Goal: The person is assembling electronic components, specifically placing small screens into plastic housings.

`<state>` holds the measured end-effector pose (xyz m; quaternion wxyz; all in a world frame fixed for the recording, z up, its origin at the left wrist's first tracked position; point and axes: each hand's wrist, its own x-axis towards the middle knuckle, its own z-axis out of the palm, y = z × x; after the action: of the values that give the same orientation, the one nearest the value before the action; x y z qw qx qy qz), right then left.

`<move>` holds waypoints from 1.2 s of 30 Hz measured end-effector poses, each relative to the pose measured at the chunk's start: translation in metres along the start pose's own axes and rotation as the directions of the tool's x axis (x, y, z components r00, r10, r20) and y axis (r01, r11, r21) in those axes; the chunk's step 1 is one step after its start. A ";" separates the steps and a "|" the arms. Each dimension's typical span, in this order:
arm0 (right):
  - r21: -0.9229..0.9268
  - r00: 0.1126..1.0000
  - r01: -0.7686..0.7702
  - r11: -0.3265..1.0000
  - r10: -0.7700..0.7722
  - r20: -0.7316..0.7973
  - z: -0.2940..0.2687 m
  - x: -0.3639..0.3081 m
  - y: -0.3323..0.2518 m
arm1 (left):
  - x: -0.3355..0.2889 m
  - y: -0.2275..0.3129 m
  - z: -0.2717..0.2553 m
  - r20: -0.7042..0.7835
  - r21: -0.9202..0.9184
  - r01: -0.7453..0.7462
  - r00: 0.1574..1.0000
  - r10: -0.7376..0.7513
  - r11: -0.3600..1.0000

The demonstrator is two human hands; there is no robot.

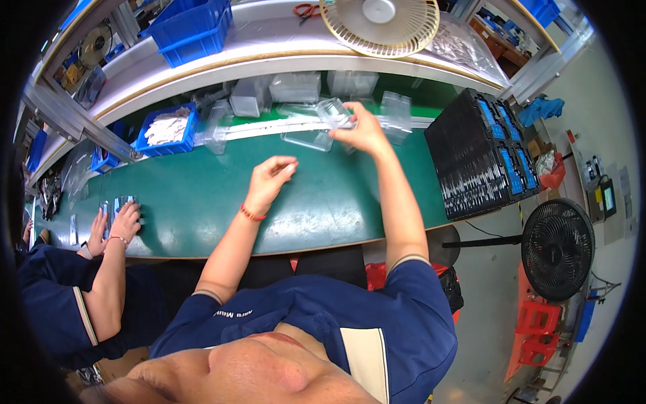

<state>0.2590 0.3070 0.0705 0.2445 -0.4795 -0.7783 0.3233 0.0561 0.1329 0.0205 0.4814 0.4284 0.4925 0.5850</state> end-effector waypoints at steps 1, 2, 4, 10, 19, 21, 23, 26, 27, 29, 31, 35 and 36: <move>0.145 1.000 -0.013 0.989 0.017 -0.024 0.015 -0.023 -0.009 | 0.004 0.002 0.012 -0.030 -0.150 0.065 0.997 -0.070 0.987; 0.214 1.000 0.011 0.977 -0.010 -0.007 0.032 -0.042 -0.012 | 0.006 -0.001 0.018 -0.037 -0.154 0.078 0.996 -0.084 0.985; 0.242 0.998 0.052 0.969 -0.044 -0.036 0.062 -0.075 -0.022 | 0.006 -0.011 0.021 -0.051 -0.332 0.040 0.997 -0.060 0.942; 0.390 0.996 -0.023 0.921 0.052 -0.066 0.091 -0.111 -0.032 | -0.004 -0.026 0.003 0.092 -0.483 0.128 0.991 -0.095 0.866; -0.387 0.956 -0.214 0.897 0.110 -0.273 0.053 -0.139 -0.024 | -0.006 -0.018 -0.029 0.199 -0.484 0.284 0.957 -0.212 0.827; -0.456 0.912 0.066 0.888 -0.238 -0.333 0.073 -0.140 -0.037 | -0.005 -0.016 -0.029 0.223 -0.469 0.295 0.951 -0.212 0.832; 0.078 0.970 0.114 0.990 -0.094 -0.224 0.093 -0.132 -0.050 | -0.005 -0.015 -0.029 0.275 -0.436 0.344 0.931 -0.241 0.832; 0.293 0.992 -0.027 0.956 0.062 -0.110 0.108 -0.123 -0.058 | -0.003 -0.018 -0.036 0.289 -0.426 0.305 0.938 -0.191 0.852; 0.298 0.991 -0.033 0.954 0.069 -0.111 0.110 -0.121 -0.057 | -0.003 -0.019 -0.038 0.290 -0.422 0.303 0.938 -0.189 0.854; 0.307 0.991 -0.035 0.951 0.073 -0.115 0.113 -0.116 -0.052 | -0.006 -0.022 -0.043 0.271 -0.477 0.330 0.937 -0.221 0.814; 0.352 0.985 -0.094 0.931 0.139 -0.104 0.107 -0.113 -0.054 | -0.010 -0.017 -0.050 0.211 -0.480 0.329 0.943 -0.257 0.813; -0.334 0.990 0.066 0.940 -0.104 -0.100 0.090 -0.110 -0.058 | -0.016 -0.005 -0.075 -0.042 -0.322 0.273 0.952 -0.302 0.906; -0.260 0.976 0.135 0.956 -0.173 -0.130 0.087 -0.099 -0.058 | -0.018 -0.003 -0.078 -0.088 -0.259 0.283 0.945 -0.314 0.923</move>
<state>0.2064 0.1749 0.0480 0.2653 -0.4673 -0.8270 0.1654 -0.0168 0.1029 0.0055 0.5813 0.2478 0.5063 0.5868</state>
